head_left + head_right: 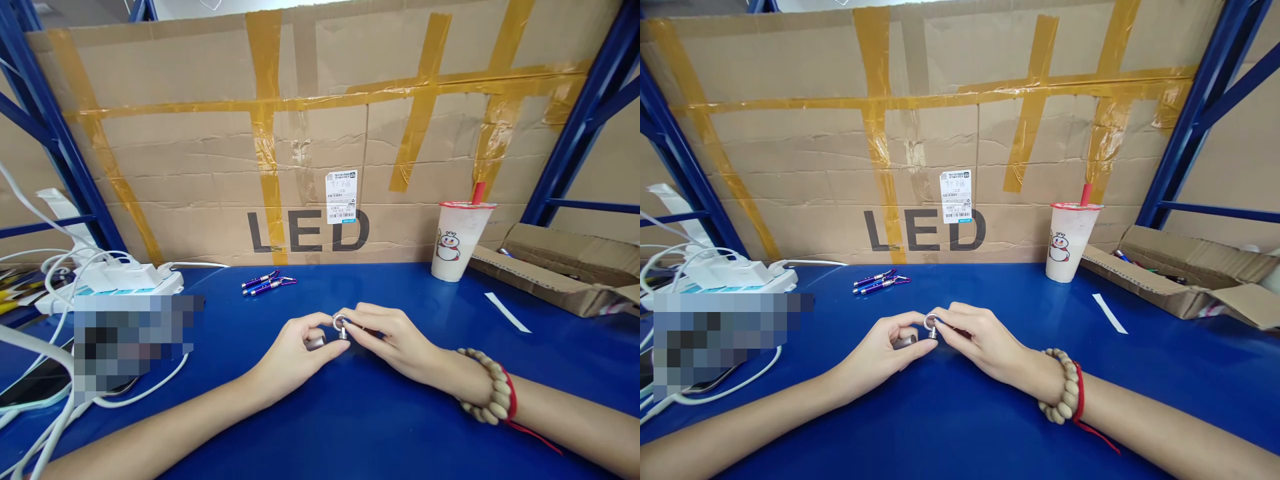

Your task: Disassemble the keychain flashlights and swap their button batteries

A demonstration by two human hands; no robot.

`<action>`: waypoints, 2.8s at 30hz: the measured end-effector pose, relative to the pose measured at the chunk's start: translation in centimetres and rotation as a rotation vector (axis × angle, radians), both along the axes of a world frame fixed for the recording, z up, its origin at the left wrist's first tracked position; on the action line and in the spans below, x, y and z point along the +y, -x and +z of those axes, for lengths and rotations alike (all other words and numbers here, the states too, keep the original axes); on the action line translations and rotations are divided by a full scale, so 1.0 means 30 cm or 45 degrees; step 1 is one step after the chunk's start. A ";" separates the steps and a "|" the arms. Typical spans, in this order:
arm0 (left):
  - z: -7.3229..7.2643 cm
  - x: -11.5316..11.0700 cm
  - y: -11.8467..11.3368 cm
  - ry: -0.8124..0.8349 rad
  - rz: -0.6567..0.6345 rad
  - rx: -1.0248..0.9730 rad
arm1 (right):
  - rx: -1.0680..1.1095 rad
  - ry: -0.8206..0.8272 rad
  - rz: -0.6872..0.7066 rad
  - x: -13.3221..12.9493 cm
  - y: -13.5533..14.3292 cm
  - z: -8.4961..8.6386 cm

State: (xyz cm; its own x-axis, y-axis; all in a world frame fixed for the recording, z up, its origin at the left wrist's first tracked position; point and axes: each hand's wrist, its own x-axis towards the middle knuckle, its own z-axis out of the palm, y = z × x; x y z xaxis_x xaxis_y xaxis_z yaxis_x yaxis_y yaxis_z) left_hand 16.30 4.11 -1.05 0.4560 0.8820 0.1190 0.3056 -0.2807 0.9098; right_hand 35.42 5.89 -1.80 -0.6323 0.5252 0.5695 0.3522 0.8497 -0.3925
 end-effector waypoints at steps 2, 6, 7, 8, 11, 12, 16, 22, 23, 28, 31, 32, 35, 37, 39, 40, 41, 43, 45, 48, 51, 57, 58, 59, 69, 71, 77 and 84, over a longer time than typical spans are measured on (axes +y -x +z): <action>-0.003 0.002 0.001 -0.011 0.001 -0.017 | 0.005 -0.001 0.001 -0.001 -0.002 0.002; -0.013 0.007 0.004 -0.041 -0.010 -0.040 | 0.015 -0.015 -0.016 -0.004 -0.005 0.005; -0.014 0.007 0.005 -0.051 -0.020 -0.044 | 0.016 -0.010 -0.015 -0.004 -0.005 0.005; -0.014 0.008 0.005 -0.056 -0.030 -0.051 | 0.014 0.001 -0.010 -0.005 -0.005 0.005; -0.013 0.008 0.003 -0.041 -0.052 -0.082 | 0.000 0.040 0.006 -0.006 -0.002 0.003; -0.013 0.008 0.002 -0.036 -0.046 -0.087 | -0.003 0.049 0.008 -0.006 -0.002 0.001; -0.018 0.010 -0.002 -0.027 0.005 -0.094 | -0.019 0.067 0.019 -0.006 -0.001 -0.002; -0.011 0.008 0.000 0.015 0.013 -0.048 | -0.016 0.071 0.021 -0.008 0.001 0.007; -0.008 0.009 0.001 0.031 0.007 -0.033 | -0.012 0.067 0.011 -0.008 0.001 0.009; -0.012 0.016 0.007 0.003 -0.018 -0.044 | 0.005 0.050 -0.029 -0.010 0.002 0.012; -0.021 0.019 0.009 -0.001 -0.005 -0.046 | -0.008 0.057 -0.014 -0.010 0.001 0.014; -0.023 0.019 0.010 0.004 0.001 -0.048 | -0.010 0.056 -0.010 -0.010 0.001 0.014; -0.020 0.016 0.010 0.022 0.014 -0.062 | -0.011 0.052 -0.015 -0.008 0.000 0.011; -0.015 0.015 0.009 0.035 0.018 -0.079 | -0.009 0.046 -0.024 -0.007 -0.001 0.007; -0.012 0.016 0.009 0.049 0.015 -0.096 | -0.010 0.032 -0.035 -0.005 -0.002 0.005; -0.010 0.016 0.009 0.053 0.011 -0.104 | -0.013 0.023 -0.041 -0.005 -0.002 0.004; -0.009 0.016 0.009 0.056 0.006 -0.110 | -0.015 0.013 -0.048 -0.004 -0.001 0.004; -0.007 0.016 0.008 0.058 0.000 -0.114 | -0.015 -0.010 -0.063 -0.003 -0.001 0.003; -0.004 0.015 0.007 0.062 0.002 -0.105 | -0.010 -0.035 -0.079 -0.001 -0.001 0.002; -0.001 0.012 0.006 0.070 0.009 -0.085 | -0.029 -0.056 -0.102 0.001 -0.003 -0.002; 0.000 0.012 0.005 0.066 0.010 -0.069 | -0.055 -0.058 -0.087 0.002 -0.006 -0.005; -0.006 0.014 0.006 0.028 0.025 -0.020 | -0.054 -0.028 -0.055 0.001 -0.007 -0.008; -0.006 0.014 0.006 0.021 0.018 -0.014 | -0.052 -0.021 -0.043 0.000 -0.007 -0.008; -0.006 0.013 0.006 0.013 0.011 -0.011 | -0.050 -0.016 -0.033 0.000 -0.007 -0.008; 0.001 0.008 0.003 -0.034 -0.015 -0.013 | -0.074 -0.053 -0.055 -0.004 -0.006 -0.009; 0.002 0.007 0.002 -0.020 -0.002 -0.020 | -0.087 -0.067 -0.068 -0.004 -0.008 -0.010; -0.001 0.007 0.004 0.036 0.028 -0.041 | -0.092 -0.146 -0.098 0.007 -0.012 -0.017; -0.001 0.005 0.006 0.042 -0.012 -0.061 | -0.078 -0.171 -0.087 0.006 -0.005 -0.013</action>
State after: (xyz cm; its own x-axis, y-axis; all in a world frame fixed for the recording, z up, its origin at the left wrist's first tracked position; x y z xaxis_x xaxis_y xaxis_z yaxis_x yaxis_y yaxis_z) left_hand 16.13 4.27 -1.08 0.4587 0.8815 0.1116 0.2593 -0.2530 0.9321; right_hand 35.58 6.09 -2.19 -0.6333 0.4898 0.5992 0.4309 0.8663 -0.2527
